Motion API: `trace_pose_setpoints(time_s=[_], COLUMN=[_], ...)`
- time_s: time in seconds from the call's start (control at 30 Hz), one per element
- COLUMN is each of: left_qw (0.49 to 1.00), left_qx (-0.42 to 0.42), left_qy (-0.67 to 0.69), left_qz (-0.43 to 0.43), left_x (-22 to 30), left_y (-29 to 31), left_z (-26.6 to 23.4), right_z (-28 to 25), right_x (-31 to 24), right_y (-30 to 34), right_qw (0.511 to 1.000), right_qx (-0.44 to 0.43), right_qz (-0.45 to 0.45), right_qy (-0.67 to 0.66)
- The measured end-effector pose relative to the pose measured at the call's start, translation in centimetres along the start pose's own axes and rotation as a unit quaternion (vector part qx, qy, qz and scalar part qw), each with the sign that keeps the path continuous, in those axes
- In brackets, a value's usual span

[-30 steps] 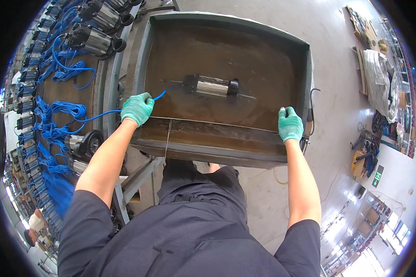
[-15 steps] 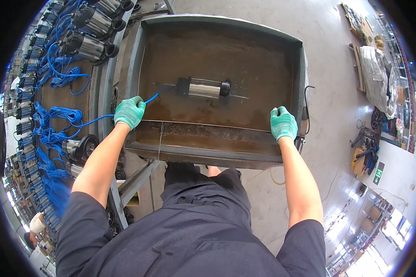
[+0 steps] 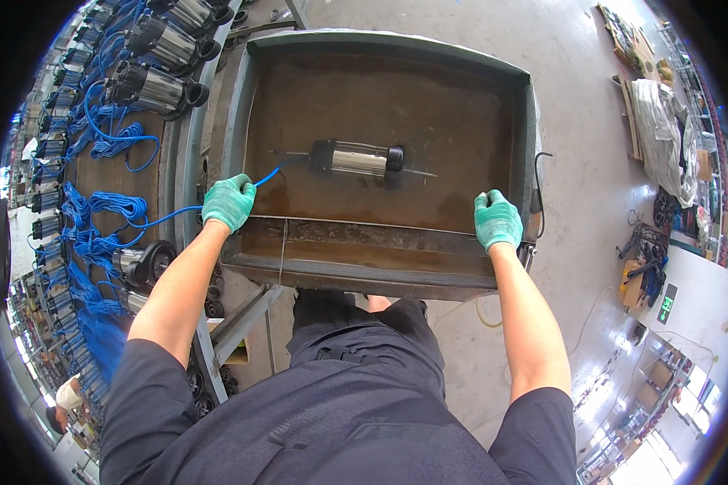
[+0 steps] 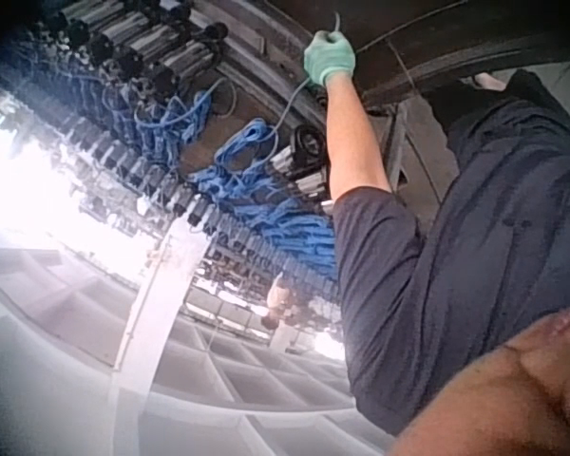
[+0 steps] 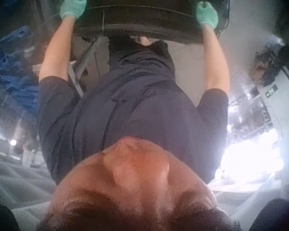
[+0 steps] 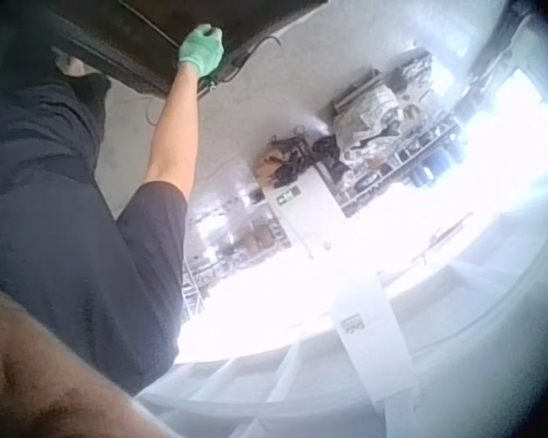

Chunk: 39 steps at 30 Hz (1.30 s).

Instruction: The person picks up a metal pump component from a workbench, connects a blue cable to it, and places it into a metal frame over a tank of liquid. They lower the frame into the liquid, lift it back up, disconnect the cable, and return the component to the row of items on the workbench.

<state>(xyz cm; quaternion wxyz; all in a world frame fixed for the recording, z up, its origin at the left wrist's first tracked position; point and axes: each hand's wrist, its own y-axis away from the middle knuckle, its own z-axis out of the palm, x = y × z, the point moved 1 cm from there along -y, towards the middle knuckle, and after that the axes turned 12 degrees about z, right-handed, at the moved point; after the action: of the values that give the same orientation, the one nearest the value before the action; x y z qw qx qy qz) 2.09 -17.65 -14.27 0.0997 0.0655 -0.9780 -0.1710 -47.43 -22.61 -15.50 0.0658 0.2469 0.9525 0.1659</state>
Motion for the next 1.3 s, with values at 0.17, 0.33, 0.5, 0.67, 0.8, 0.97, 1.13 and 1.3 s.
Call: trace_pose_setpoints(time_s=[0.17, 0.33, 0.5, 0.67, 0.8, 0.97, 1.13, 1.3], left_qw=[1.0, 1.0, 1.0, 1.0, 1.0, 1.0, 1.0, 1.0], left_qx=[0.003, -0.007, -0.006, 0.006, 0.015, 0.013, 0.013, 0.01], left_qy=[-0.005, -0.006, 0.001, -0.003, -0.004, -0.006, -0.003, -0.016], left_qz=[0.004, 0.0, -0.002, 0.005, 0.011, 0.011, 0.011, 0.013], left_x=[-0.41, -0.32, -0.21, -0.33, -0.24, -0.29, -0.27, -0.18], left_y=[-0.15, -0.17, -0.17, -0.05, 0.02, -0.21, -0.01, -0.26], left_z=[0.38, 0.3, 0.25, 0.38, 0.34, 0.4, 0.09, 0.55], right_z=[0.11, 0.08, 0.1, -0.08, 0.13, 0.17, 0.0, 0.35], right_x=[0.07, 0.04, 0.11, -0.01, 0.16, 0.07, -0.06, 0.4], right_y=[-0.15, -0.05, -0.11, 0.1, -0.06, -0.1, -0.11, -0.14], right_qw=[1.0, 1.0, 1.0, 1.0, 1.0, 1.0, 1.0, 1.0], right_qx=[0.001, 0.005, 0.005, 0.006, 0.011, 0.013, 0.02, 0.018], right_qz=[-0.002, -0.003, -0.003, -0.001, -0.005, -0.004, -0.009, -0.009], right_qy=[0.004, 0.004, 0.007, 0.006, 0.004, -0.001, -0.001, -0.005])
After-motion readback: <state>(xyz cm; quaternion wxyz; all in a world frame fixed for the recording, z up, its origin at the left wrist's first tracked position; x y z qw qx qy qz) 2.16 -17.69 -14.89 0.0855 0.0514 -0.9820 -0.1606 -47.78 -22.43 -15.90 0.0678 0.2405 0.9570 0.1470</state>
